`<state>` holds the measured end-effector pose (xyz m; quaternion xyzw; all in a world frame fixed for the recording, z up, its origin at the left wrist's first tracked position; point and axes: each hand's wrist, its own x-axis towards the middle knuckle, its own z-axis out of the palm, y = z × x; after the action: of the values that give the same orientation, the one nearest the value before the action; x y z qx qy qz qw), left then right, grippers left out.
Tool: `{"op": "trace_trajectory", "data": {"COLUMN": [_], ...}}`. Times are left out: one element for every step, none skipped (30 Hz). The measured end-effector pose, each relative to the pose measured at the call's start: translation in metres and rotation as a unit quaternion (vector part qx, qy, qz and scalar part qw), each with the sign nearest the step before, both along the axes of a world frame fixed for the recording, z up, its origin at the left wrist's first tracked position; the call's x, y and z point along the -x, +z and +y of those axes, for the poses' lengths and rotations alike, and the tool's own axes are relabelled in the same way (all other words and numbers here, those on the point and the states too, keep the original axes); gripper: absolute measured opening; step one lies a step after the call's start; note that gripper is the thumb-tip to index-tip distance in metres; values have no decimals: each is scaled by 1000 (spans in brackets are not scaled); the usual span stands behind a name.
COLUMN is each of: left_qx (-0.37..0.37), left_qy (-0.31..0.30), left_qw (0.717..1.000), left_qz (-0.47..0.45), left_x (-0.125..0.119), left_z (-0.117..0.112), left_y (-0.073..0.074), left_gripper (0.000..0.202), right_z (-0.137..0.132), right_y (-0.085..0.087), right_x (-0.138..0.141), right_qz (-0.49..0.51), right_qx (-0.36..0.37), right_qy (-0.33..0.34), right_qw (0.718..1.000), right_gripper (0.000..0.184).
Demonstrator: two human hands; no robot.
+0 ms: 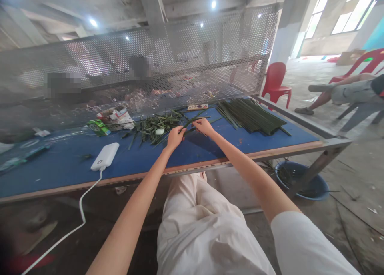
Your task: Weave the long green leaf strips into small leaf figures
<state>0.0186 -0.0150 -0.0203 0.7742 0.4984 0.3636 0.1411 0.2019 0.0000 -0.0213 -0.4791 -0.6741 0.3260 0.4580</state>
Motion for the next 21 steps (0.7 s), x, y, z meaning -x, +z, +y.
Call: {"op": "trace_trajectory", "data": {"left_qx": [-1, 0, 2, 5, 7, 9, 11, 11, 10, 8, 6, 5, 5, 6, 8, 9, 9, 9, 8, 6, 4], "left_qy": [4, 8, 9, 7, 4, 2, 0, 0, 1, 3, 5, 8, 11, 15, 19, 22, 24, 26, 28, 31, 33], "left_qw": [1000, 1000, 1000, 1000, 1000, 1000, 1000, 1000, 1000, 1000, 1000, 1000, 1000, 1000, 1000, 1000, 1000, 1000, 999, 999, 999], "left_qz": [0, 0, 0, -1, -1, 0, 1, 3, 6, 10, 14, 16, 17, 17, 16, 14, 14, 16, 18, 22, 26], "left_x": [0, 0, 1, 1, 1, 1, 1, 1, 1, 1, 1, 0, 0, 0, 0, 0, 0, 0, 0, 0, 0], "left_z": [0, 0, 0, 1, 1, 2, 3, 4, 4, 4, 4, 4, 4, 3, 2, 1, 1, 0, 0, -1, -1], "left_y": [0, 0, 0, 0, 0, -1, -1, -2, -2, -2, -2, -1, -1, -1, 0, 0, 1, 1, 2, 2, 2], "left_gripper": [26, 26, 26, 26, 25, 25, 25, 24, 24, 24, 25, 25, 26, 27, 27, 27, 27, 27, 27, 27, 27], "right_z": [0, -1, -1, -2, -3, -3, -4, -4, -4, -4, -4, -3, -3, -3, -4, -4, -5, -5, -6, -7, -7], "right_y": [0, 0, 1, 1, 1, 1, 1, 1, 1, 1, 1, 1, 1, 1, 1, 1, 1, 1, 1, 1, 1], "right_x": [0, 0, 0, 0, 1, 1, 1, 2, 2, 2, 2, 2, 2, 2, 2, 2, 2, 2, 3, 4, 4], "right_qz": [-2, -4, -5, -8, -11, -16, -23, -32, -42, -50, -57, -62, -63, -64, -64, -64, -65, -65, -66, -67, -69], "right_qx": [0, -2, -5, -8, -11, -13, -14, -15, -14, -12, -10, -9, -8, -7, -7, -6, -7, -8, -9, -10, -11], "right_qy": [2, 4, 5, 7, 9, 12, 15, 15, 14, 12, 9, 7, 7, 8, 8, 8, 7, 7, 9, 11, 14], "right_qw": [1000, 1000, 1000, 1000, 1000, 1000, 1000, 999, 999, 999, 998, 998, 998, 998, 998, 998, 998, 998, 998, 998, 997], "right_gripper": [31, 31, 32, 32, 32, 32, 32, 32, 32, 32, 32, 32, 33, 33, 33, 33, 32, 32, 32, 32, 32]}}
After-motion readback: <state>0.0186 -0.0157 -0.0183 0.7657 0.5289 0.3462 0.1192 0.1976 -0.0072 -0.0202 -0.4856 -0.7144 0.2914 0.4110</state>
